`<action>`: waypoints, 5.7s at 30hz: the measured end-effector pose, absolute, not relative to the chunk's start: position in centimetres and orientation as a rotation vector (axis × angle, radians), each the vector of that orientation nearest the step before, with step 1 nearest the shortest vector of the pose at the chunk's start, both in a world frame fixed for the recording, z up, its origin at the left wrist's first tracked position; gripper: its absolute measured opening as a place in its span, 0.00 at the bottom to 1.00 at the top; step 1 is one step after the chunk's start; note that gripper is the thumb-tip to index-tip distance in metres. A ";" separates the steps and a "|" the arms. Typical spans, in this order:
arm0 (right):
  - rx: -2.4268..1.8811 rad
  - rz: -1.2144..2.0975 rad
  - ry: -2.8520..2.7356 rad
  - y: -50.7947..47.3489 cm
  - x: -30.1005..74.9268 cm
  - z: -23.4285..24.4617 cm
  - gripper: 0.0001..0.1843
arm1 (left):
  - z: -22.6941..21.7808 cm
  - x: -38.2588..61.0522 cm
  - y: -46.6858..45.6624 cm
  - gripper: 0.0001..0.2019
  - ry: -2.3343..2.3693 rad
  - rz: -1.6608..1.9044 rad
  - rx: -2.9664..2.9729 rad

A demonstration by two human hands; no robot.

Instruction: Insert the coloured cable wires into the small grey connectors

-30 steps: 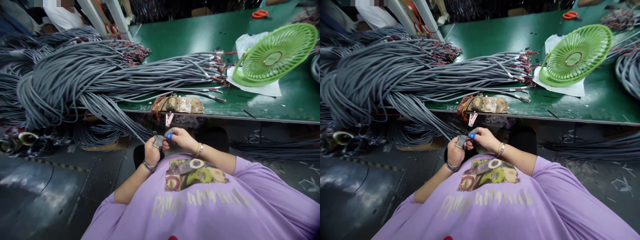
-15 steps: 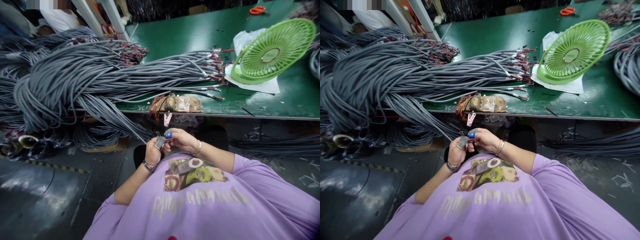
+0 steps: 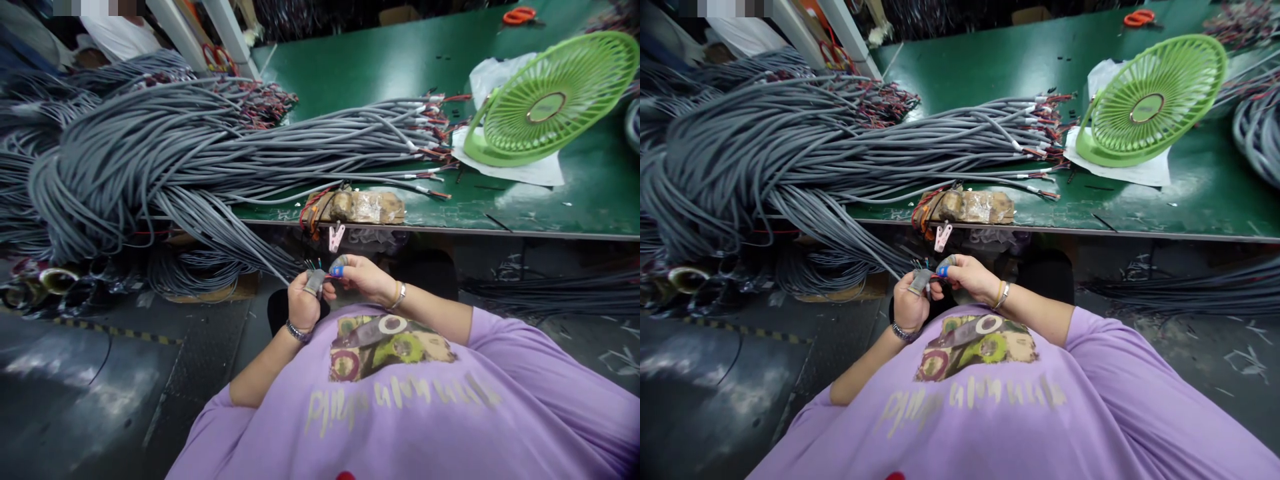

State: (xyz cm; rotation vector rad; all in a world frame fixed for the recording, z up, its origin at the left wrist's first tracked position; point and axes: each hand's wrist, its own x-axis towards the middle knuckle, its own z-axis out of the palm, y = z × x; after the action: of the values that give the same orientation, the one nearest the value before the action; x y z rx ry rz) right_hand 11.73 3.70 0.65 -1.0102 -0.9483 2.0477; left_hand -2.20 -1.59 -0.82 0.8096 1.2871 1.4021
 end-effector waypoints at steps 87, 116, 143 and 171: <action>-0.807 2.193 -0.672 8.1 11.8 1.9 0.14 | 0.2 -2.3 -1.4 0.14 1.364 1.525 1.062; -0.732 2.164 -0.435 8.2 10.9 0.5 0.14 | -0.3 -1.6 0.2 0.10 1.456 1.471 1.278; -0.770 2.196 -0.995 6.8 12.6 0.0 0.23 | -1.0 -1.9 -1.1 0.16 1.331 1.331 1.092; -0.810 1.901 -0.929 8.6 10.7 -0.4 0.31 | 0.8 -0.8 1.1 0.18 1.208 1.391 0.911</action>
State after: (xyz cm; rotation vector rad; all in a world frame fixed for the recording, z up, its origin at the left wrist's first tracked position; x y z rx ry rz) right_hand 10.73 8.58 -0.35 -0.8103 -0.9288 1.9009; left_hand -0.85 1.08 0.76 0.9110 1.2078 1.3907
